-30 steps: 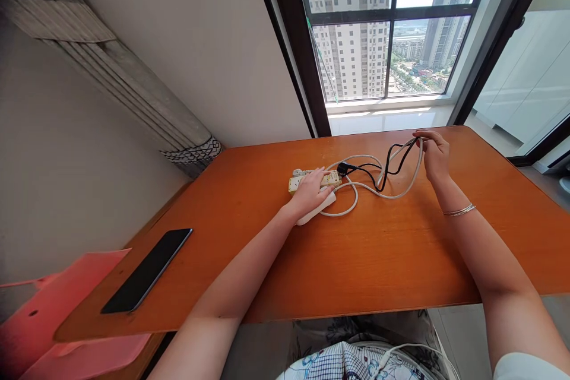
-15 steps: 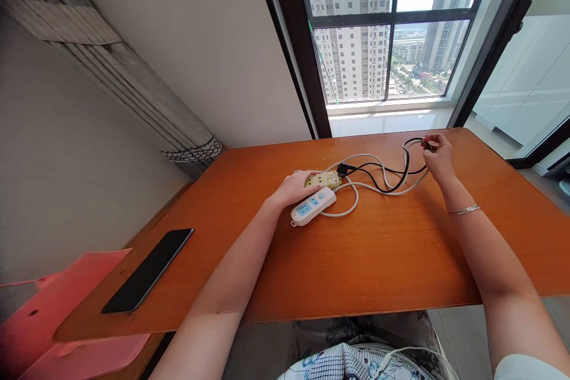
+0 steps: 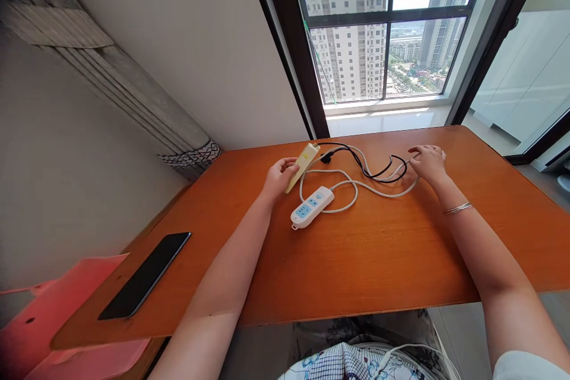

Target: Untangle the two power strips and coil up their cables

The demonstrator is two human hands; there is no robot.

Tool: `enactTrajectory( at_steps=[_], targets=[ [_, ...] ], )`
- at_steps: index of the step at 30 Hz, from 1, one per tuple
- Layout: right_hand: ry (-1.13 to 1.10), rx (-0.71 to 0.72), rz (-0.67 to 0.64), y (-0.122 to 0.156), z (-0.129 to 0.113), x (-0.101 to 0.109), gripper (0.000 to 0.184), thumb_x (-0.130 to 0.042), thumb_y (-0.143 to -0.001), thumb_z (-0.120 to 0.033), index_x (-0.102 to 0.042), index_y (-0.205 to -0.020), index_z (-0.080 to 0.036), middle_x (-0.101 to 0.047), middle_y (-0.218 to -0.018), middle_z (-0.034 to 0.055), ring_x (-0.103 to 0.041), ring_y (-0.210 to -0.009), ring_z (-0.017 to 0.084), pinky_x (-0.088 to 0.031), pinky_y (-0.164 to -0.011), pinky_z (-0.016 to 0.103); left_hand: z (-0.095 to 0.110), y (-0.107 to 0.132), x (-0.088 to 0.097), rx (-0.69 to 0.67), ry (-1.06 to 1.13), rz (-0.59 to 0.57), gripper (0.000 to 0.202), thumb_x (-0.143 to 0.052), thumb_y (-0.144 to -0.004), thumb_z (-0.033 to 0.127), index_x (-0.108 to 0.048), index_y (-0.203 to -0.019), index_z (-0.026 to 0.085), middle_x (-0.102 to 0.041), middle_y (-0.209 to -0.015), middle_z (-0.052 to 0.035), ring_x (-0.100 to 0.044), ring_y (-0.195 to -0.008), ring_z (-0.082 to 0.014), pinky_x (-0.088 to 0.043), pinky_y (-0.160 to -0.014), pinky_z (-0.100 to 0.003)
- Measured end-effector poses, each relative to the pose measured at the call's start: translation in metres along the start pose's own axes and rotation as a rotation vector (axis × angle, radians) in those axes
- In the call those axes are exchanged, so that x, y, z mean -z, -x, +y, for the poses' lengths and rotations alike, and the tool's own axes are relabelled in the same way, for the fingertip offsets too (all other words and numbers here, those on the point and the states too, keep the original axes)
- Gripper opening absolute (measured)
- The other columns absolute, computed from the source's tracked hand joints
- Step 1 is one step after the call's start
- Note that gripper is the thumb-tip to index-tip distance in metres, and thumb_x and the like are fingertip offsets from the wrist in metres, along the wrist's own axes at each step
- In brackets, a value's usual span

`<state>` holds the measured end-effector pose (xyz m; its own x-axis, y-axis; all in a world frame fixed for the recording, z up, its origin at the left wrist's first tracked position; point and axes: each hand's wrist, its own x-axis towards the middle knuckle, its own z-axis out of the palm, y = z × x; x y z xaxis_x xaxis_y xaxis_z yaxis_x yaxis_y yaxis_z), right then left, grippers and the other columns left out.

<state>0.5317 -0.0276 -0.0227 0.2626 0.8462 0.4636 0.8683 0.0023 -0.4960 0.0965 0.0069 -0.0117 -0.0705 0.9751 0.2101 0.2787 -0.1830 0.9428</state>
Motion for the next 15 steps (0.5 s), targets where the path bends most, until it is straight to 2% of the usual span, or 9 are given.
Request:
enactTrajectory(
  at_steps=[2, 3, 7, 11, 13, 15],
  targets=[
    [0.113, 0.078, -0.023, 0.003, -0.001, -0.003, 0.03, -0.067, -0.074, -0.03, -0.075, -0.102, -0.025, -0.068, -0.121, 0.0112, -0.042, -0.135, 0.044, -0.017, -0.11, 0.078, 0.003, 0.0, -0.002, 0.066, 0.213, 0.033, 0.049, -0.067, -0.062, 0.048, -0.061, -0.1, 0.018, -0.071, -0.093, -0.0082, -0.067, -0.086, -0.0241, -0.053, -0.071, -0.034],
    [0.137, 0.124, -0.061, 0.005, -0.003, -0.004, 0.034, -0.069, -0.074, -0.032, -0.074, -0.107, -0.026, -0.067, -0.125, 0.011, -0.039, -0.139, 0.045, -0.014, -0.11, 0.079, 0.006, 0.001, -0.003, 0.094, 0.304, 0.041, 0.05, -0.067, -0.061, 0.048, -0.06, -0.101, 0.019, -0.072, -0.089, -0.0073, -0.068, -0.084, -0.0239, -0.053, -0.067, -0.033],
    [0.101, 0.312, -0.253, 0.012, -0.018, -0.01, 0.056, -0.071, -0.077, -0.036, -0.064, -0.131, -0.026, -0.061, -0.139, 0.0134, -0.046, -0.137, 0.041, -0.026, -0.112, 0.071, 0.02, 0.007, -0.004, 0.134, 0.546, 0.005, 0.053, -0.061, -0.064, 0.054, -0.059, -0.103, 0.018, -0.072, -0.081, -0.0074, -0.068, -0.074, -0.0244, -0.048, -0.052, -0.03],
    [0.016, 0.366, -0.371, 0.022, -0.038, -0.014, 0.069, -0.069, -0.081, -0.04, -0.052, -0.145, -0.023, -0.056, -0.146, 0.0155, -0.05, -0.135, 0.04, -0.032, -0.113, 0.065, 0.039, 0.014, 0.0, 0.082, 0.673, -0.036, 0.056, -0.053, -0.07, 0.061, -0.063, -0.107, 0.019, -0.072, -0.082, -0.0073, -0.068, -0.069, -0.024, -0.045, -0.046, -0.03],
    [-0.062, 0.394, -0.411, 0.028, -0.048, -0.014, 0.066, -0.069, -0.081, -0.04, -0.054, -0.143, -0.022, -0.059, -0.142, 0.0153, -0.053, -0.132, 0.039, -0.036, -0.111, 0.063, 0.046, 0.017, 0.0, 0.06, 0.677, -0.034, 0.058, -0.052, -0.073, 0.063, -0.064, -0.11, 0.02, -0.073, -0.084, -0.007, -0.069, -0.071, -0.0245, -0.046, -0.046, -0.03],
    [-0.184, 0.425, -0.402, 0.035, -0.059, -0.012, 0.054, -0.066, -0.085, -0.038, -0.06, -0.137, -0.024, -0.063, -0.137, 0.0134, -0.057, -0.128, 0.036, -0.041, -0.109, 0.059, 0.051, 0.021, -0.002, 0.059, 0.661, -0.034, 0.059, -0.052, -0.073, 0.064, -0.064, -0.11, 0.02, -0.073, -0.084, -0.0072, -0.069, -0.071, -0.0245, -0.047, -0.047, -0.03]
  ],
)
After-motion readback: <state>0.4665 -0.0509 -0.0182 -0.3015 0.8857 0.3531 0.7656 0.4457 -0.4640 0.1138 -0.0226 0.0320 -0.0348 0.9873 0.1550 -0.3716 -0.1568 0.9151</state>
